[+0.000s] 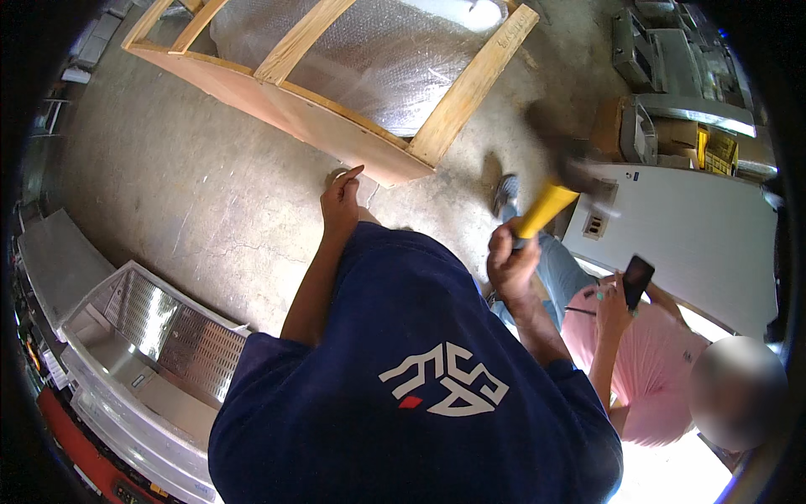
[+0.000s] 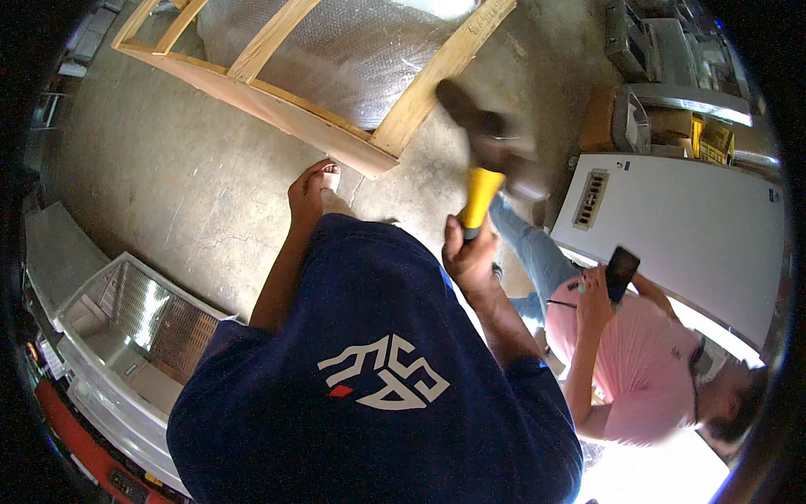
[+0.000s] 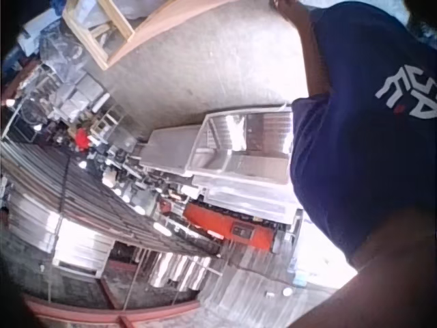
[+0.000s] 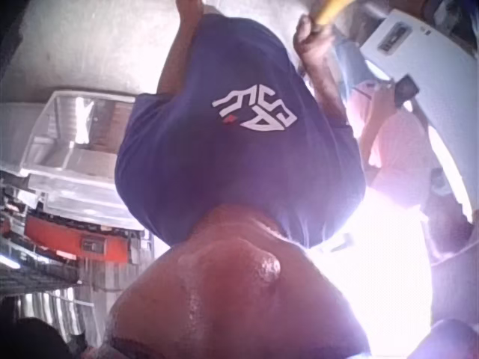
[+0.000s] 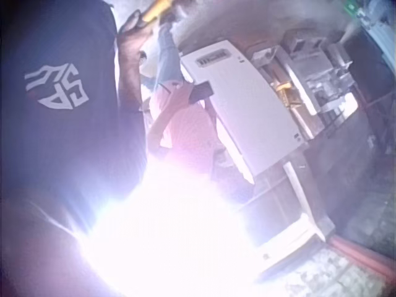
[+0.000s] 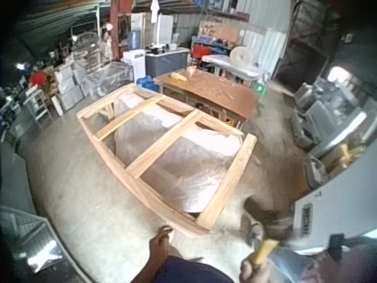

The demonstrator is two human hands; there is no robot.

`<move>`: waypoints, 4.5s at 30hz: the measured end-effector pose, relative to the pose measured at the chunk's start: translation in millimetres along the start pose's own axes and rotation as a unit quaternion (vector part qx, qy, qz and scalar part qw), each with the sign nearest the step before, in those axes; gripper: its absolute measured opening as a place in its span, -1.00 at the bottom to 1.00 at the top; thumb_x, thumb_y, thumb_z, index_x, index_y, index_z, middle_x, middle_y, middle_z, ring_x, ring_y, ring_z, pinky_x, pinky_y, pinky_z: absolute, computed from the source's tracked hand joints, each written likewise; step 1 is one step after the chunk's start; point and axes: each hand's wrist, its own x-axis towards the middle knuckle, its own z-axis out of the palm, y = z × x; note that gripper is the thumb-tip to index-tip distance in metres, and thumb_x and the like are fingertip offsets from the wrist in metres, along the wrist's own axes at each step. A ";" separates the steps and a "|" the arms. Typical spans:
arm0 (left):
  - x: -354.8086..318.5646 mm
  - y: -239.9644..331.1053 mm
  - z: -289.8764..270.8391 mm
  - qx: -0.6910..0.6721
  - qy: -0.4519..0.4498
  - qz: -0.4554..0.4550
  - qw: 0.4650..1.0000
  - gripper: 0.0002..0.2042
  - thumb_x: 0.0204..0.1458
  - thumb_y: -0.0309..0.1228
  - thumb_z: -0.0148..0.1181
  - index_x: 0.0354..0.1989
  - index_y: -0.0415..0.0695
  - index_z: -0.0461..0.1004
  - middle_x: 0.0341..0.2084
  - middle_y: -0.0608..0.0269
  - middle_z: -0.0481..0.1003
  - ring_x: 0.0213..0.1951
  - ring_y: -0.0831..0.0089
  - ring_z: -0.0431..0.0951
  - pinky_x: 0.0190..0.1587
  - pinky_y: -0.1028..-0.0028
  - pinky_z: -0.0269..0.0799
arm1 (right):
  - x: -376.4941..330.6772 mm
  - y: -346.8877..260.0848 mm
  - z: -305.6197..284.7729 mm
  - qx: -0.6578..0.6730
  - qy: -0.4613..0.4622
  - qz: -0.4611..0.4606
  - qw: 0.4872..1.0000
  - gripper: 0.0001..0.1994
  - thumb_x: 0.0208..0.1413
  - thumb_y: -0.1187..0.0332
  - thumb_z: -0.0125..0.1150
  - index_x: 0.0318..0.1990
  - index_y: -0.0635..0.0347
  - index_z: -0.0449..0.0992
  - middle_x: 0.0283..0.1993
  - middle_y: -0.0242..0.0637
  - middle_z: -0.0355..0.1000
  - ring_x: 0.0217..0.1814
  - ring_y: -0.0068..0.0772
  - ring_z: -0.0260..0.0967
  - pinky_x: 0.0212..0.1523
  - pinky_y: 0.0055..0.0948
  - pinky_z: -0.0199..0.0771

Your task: The person uses a hammer to drive nails into a wooden crate frame that encloses a bubble-wrapped item. They repeatedly position nails and strike them along the crate's edges, occasionally repositioning the crate and retrieving additional nails from a nearby table.

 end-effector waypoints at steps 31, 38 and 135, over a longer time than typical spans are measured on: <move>12.9 181.6 83.6 -0.338 -0.387 -0.330 0.792 -0.48 0.39 -0.08 -0.09 0.40 -0.12 0.23 0.06 0.52 0.45 -0.37 0.79 0.20 -0.29 0.73 0.17 | 37.1 -73.3 65.5 0.187 0.020 0.247 0.951 -0.70 0.20 0.27 0.26 -0.15 0.41 0.48 -0.43 0.06 0.57 -0.35 -0.07 0.63 -0.32 -0.22 0.58; 46.1 169.0 82.3 -0.347 -0.318 -0.413 0.780 -0.68 0.36 -0.34 -0.01 0.23 -0.07 0.37 -0.19 0.39 0.53 -0.56 0.70 0.16 -0.52 0.67 0.12 | 47.4 -85.5 64.3 0.104 0.100 0.310 0.940 -0.79 0.15 0.33 0.18 -0.24 0.36 0.46 -0.53 0.04 0.45 -0.46 -0.19 0.50 -0.33 -0.21 0.49; -41.5 43.3 10.3 0.027 0.102 -0.042 0.994 -0.67 0.16 -0.56 -0.08 -0.02 -0.26 0.61 -0.15 0.16 0.63 -0.07 0.44 0.57 0.04 0.48 0.43 | 23.9 11.6 -46.7 -0.098 -0.149 -0.020 0.984 -0.74 0.38 0.18 0.08 -0.13 0.21 0.31 -0.60 -0.17 0.42 -0.56 -0.29 0.48 -0.54 -0.26 0.45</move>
